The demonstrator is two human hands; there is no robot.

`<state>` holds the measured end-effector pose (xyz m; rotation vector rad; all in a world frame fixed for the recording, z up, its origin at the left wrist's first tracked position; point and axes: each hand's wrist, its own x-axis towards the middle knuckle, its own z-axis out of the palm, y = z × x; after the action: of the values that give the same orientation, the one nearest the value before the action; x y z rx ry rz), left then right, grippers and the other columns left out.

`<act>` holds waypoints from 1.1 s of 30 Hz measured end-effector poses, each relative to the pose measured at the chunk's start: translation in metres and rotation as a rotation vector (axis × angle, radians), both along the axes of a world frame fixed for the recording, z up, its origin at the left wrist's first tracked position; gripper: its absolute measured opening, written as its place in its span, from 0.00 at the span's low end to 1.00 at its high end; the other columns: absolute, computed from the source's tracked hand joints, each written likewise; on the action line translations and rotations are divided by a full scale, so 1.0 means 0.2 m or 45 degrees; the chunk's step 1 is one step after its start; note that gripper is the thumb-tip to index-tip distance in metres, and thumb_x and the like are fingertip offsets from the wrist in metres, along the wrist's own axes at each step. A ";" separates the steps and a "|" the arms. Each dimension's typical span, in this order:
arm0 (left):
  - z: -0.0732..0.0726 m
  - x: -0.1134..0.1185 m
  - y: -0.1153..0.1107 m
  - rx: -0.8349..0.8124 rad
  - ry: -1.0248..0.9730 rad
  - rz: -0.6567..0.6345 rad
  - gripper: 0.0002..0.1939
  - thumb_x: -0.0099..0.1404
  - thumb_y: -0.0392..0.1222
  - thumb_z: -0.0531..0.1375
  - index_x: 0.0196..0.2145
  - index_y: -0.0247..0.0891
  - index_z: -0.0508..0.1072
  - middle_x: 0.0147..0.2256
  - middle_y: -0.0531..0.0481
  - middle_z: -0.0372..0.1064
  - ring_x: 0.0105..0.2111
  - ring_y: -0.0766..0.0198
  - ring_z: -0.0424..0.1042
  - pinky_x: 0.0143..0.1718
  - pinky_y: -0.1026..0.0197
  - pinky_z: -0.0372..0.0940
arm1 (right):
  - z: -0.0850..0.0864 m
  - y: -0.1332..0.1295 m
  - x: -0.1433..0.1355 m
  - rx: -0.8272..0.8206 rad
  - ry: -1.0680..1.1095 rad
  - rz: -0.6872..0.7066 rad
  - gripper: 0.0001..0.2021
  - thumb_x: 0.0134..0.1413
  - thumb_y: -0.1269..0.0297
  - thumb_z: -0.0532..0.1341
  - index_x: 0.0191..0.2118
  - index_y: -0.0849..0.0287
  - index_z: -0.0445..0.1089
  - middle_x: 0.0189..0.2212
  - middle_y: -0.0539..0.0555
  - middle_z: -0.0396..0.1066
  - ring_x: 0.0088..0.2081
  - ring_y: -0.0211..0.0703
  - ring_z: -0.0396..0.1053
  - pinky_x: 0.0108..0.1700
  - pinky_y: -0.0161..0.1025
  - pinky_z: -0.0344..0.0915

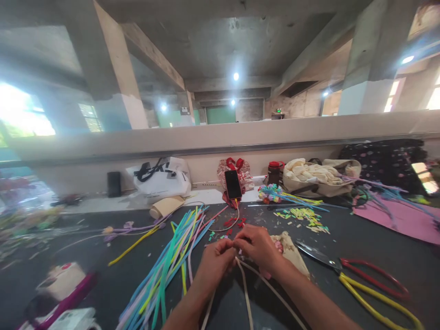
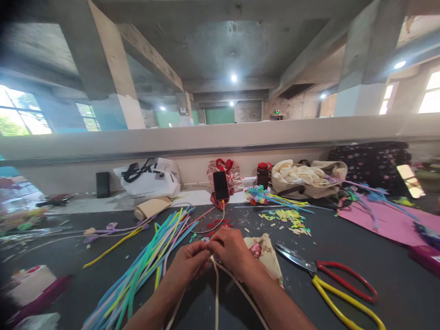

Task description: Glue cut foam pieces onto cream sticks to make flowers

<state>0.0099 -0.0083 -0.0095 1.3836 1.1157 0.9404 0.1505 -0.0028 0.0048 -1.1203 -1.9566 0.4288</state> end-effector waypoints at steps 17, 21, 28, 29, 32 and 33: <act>0.04 -0.02 0.00 -0.188 -0.102 -0.102 0.14 0.48 0.50 0.60 0.24 0.35 0.66 0.15 0.55 0.65 0.13 0.72 0.62 0.12 0.72 0.49 | -0.02 0.03 -0.02 -0.262 0.304 0.004 0.09 0.49 0.68 0.53 0.20 0.60 0.63 0.18 0.46 0.61 0.23 0.33 0.58 0.27 0.31 0.53; 0.03 -0.03 0.02 -0.297 -0.242 -0.110 0.14 0.47 0.49 0.61 0.24 0.34 0.67 0.14 0.55 0.65 0.11 0.74 0.60 0.11 0.73 0.47 | -0.04 0.07 0.02 -0.507 0.537 0.047 0.14 0.51 0.58 0.48 0.28 0.61 0.65 0.20 0.48 0.63 0.18 0.32 0.60 0.18 0.29 0.54; 0.03 -0.02 0.00 -0.352 -0.313 -0.138 0.15 0.47 0.49 0.61 0.25 0.33 0.68 0.13 0.55 0.64 0.10 0.75 0.59 0.10 0.73 0.45 | -0.04 0.07 0.00 -0.674 0.714 0.091 0.13 0.45 0.56 0.53 0.27 0.62 0.65 0.19 0.48 0.64 0.17 0.32 0.61 0.15 0.27 0.52; 0.03 -0.02 0.00 -0.339 -0.304 -0.144 0.15 0.48 0.49 0.61 0.25 0.33 0.67 0.13 0.56 0.64 0.10 0.75 0.58 0.10 0.73 0.45 | -0.04 0.06 -0.01 -0.673 0.718 0.091 0.11 0.44 0.58 0.54 0.26 0.62 0.65 0.18 0.47 0.63 0.17 0.31 0.61 0.15 0.27 0.51; 0.02 -0.01 -0.01 -0.281 -0.272 -0.153 0.14 0.49 0.48 0.60 0.25 0.33 0.67 0.13 0.56 0.64 0.10 0.75 0.59 0.10 0.74 0.46 | -0.05 0.05 -0.03 -0.654 0.712 0.084 0.06 0.40 0.64 0.56 0.23 0.61 0.64 0.14 0.45 0.62 0.15 0.31 0.59 0.14 0.27 0.47; 0.02 -0.01 -0.01 -0.274 -0.258 -0.157 0.14 0.50 0.48 0.60 0.25 0.33 0.66 0.13 0.55 0.64 0.10 0.75 0.59 0.10 0.74 0.46 | -0.05 0.05 -0.03 -0.643 0.707 0.084 0.05 0.40 0.66 0.56 0.22 0.61 0.64 0.13 0.44 0.61 0.15 0.31 0.59 0.14 0.27 0.47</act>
<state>0.0076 -0.0112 -0.0052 1.1420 0.9384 0.8261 0.1435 0.0077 -0.0058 -1.0843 -1.4257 1.1818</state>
